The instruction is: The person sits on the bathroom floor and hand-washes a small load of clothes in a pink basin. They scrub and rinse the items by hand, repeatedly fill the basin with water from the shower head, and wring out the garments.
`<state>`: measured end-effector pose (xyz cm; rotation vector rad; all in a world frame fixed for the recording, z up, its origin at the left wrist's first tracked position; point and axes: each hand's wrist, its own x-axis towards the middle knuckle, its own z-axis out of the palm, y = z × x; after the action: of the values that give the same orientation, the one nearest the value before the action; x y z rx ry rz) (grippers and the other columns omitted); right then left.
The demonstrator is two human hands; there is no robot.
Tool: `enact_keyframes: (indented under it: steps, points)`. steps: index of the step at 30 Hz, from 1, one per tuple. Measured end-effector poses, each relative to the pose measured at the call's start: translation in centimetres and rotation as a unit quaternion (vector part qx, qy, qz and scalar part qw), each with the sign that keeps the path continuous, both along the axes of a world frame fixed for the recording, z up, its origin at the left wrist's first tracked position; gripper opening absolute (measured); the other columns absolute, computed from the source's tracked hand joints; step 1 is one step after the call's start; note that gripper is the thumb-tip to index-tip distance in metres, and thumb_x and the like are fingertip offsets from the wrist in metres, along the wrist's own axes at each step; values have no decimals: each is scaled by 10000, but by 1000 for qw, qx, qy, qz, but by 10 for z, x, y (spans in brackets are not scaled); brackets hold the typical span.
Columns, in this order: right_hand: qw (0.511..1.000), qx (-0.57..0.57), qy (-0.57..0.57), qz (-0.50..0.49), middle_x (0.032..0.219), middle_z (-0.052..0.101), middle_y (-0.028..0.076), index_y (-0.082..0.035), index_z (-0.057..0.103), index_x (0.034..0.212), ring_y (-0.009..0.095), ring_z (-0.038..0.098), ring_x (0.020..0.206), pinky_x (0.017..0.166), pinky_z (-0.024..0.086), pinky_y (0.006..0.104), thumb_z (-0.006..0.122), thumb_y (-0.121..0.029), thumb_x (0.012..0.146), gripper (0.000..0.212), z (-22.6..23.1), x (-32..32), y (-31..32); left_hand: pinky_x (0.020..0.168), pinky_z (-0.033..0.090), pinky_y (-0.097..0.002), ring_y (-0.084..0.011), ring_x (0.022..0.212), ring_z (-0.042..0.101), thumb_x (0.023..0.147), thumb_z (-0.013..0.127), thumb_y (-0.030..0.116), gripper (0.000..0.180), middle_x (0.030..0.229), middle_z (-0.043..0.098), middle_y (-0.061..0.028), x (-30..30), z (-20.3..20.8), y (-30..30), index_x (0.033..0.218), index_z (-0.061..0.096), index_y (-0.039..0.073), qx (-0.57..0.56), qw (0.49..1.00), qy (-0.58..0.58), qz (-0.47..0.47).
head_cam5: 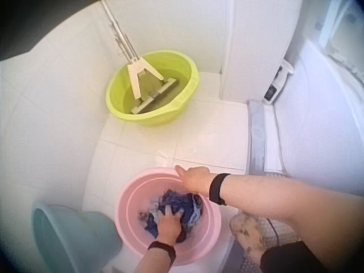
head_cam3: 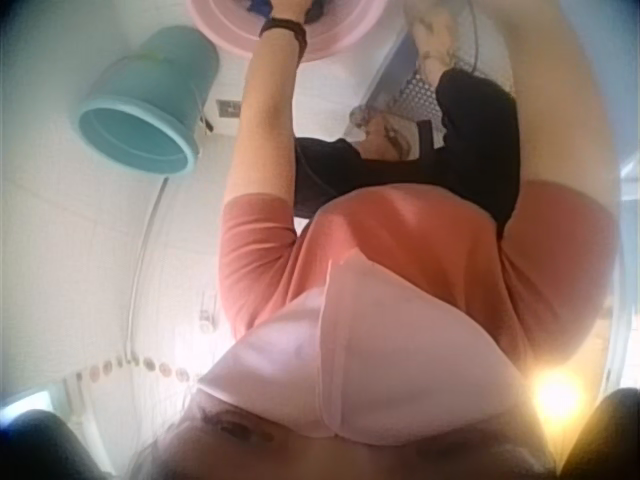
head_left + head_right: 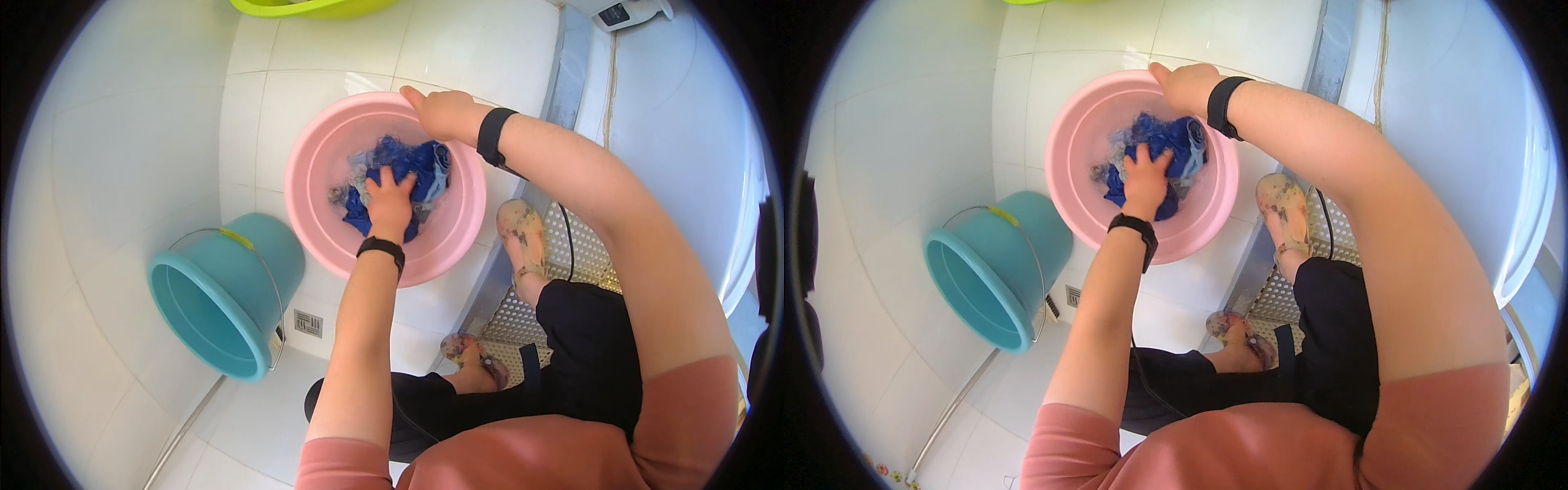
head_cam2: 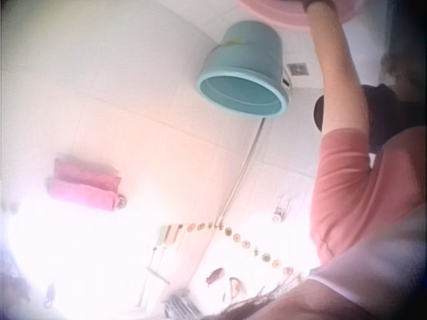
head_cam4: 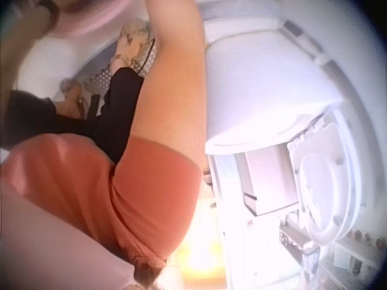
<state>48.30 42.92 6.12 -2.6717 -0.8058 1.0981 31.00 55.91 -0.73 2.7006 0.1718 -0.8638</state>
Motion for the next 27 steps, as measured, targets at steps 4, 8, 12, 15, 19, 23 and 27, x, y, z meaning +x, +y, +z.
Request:
enact_keyframes:
  steps: [4, 8, 12, 15, 19, 23, 27]
  points:
    - [1000, 12, -23, -12, 844, 669, 146, -88, 295, 1376, 296, 656, 779, 641, 497, 380, 505, -71, 792, 620, 0, -3, -2, 668, 509, -521, -388, 940, 582, 857, 528, 203, 394, 1123, 534, -217, 33, 4, 33, 1248, 494, 159, -129, 943, -35, 305]
    - [999, 20, -23, -13, 859, 669, 143, -82, 301, 1371, 295, 655, 799, 652, 498, 377, 480, -55, 796, 602, 0, -3, -3, 577, 528, -431, -283, 883, 622, 917, 449, 385, 477, 1067, 595, -170, 22, 34, 50, 1264, 458, 58, -293, 782, 20, 550]
    - [1000, -2, -3, -5, 991, 649, 161, -132, 215, 1419, 300, 646, 884, 685, 497, 404, 432, -81, 861, 601, -1, -1, -2, 692, 532, -371, -250, 1039, 568, 890, 499, 500, 650, 1137, 576, -128, -4, 64, 72, 1294, 427, -4, -362, 791, 178, 461]
    - [1000, -8, 3, -8, 1001, 647, 165, -138, 213, 1422, 304, 644, 894, 689, 499, 405, 432, -76, 856, 610, -2, -2, 1, 816, 469, -396, -321, 1181, 468, 775, 627, 558, 817, 1341, 417, -178, 11, 60, 86, 1378, 365, 72, -267, 919, 179, 229]
    - [1000, 17, -23, 0, 865, 662, 160, -86, 309, 1358, 304, 654, 793, 646, 497, 391, 502, -44, 782, 609, -4, -2, 4, 1015, 353, -421, -401, 1237, 406, 679, 718, 540, 887, 1431, 276, -235, 49, 24, 61, 1390, 360, 148, -127, 969, 37, 209]
    - [1000, -22, 9, 15, 1013, 642, 175, -136, 204, 1428, 308, 640, 890, 700, 498, 407, 419, -66, 856, 615, -3, 2, 8, 993, 376, -438, -410, 1169, 453, 671, 750, 402, 767, 1351, 362, -228, 50, 11, 16, 1334, 438, 178, -5, 991, 117, 66]
    - [999, -14, 37, 1, 994, 642, 183, -139, 167, 1446, 320, 637, 871, 706, 496, 408, 400, -48, 850, 646, 0, 5, 9, 918, 434, -475, -446, 1131, 442, 677, 724, 255, 547, 1304, 402, -189, 6, 51, 12, 1194, 565, 177, -121, 992, 32, 12]
